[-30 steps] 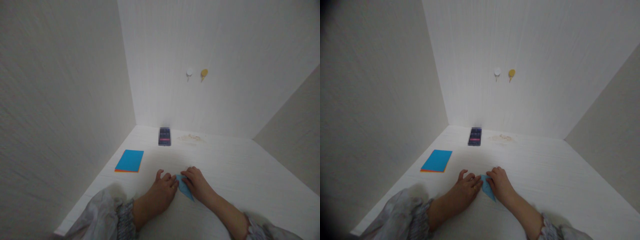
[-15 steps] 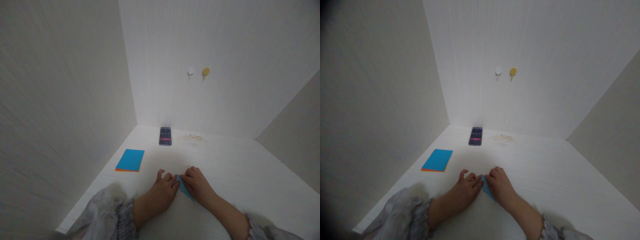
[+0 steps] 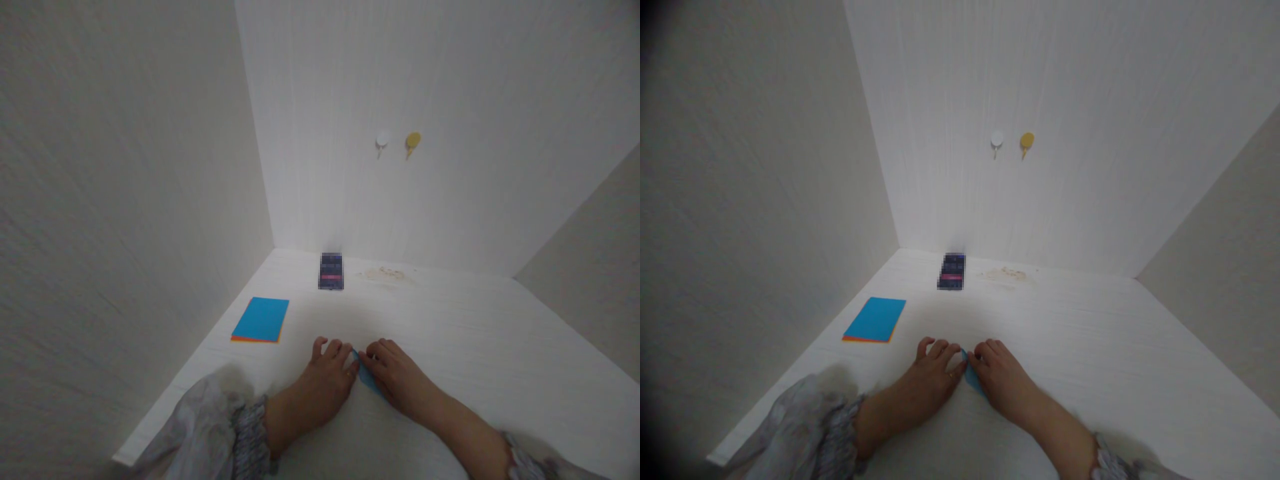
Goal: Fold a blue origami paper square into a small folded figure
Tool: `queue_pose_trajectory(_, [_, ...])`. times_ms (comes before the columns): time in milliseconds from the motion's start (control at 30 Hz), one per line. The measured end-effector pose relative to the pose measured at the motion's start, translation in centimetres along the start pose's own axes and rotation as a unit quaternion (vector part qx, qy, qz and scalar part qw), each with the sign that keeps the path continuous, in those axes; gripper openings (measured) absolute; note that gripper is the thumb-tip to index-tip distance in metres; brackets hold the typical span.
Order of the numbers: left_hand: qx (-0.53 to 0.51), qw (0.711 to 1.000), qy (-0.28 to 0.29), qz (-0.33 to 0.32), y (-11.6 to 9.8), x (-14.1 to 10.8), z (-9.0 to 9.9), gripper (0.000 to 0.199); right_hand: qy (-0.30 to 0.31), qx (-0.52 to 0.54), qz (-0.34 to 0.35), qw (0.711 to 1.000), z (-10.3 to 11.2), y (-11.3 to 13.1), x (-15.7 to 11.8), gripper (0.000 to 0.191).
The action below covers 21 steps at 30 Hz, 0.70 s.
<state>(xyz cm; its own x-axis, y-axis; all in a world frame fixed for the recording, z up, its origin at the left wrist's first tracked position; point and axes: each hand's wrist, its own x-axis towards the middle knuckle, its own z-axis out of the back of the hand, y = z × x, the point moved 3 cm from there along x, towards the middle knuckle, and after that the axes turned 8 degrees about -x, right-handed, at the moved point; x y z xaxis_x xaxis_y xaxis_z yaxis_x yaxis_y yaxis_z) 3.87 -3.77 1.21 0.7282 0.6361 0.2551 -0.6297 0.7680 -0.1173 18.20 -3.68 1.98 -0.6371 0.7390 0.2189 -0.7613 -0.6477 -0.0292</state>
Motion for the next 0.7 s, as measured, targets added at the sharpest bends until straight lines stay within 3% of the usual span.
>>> queue_pose_trajectory(200, [-0.004,1.000,-0.003,-0.027,0.07,-0.02,0.17,0.025,-0.002,-0.003,0.013,1.000,-0.40,0.01,-0.12,0.026])
queue_pose_trajectory(700, [-0.025,1.000,0.003,-0.010,0.42,0.05,0.14,0.024,-0.014,0.038,0.013,0.999,-0.11,-0.20,-0.81,0.025])
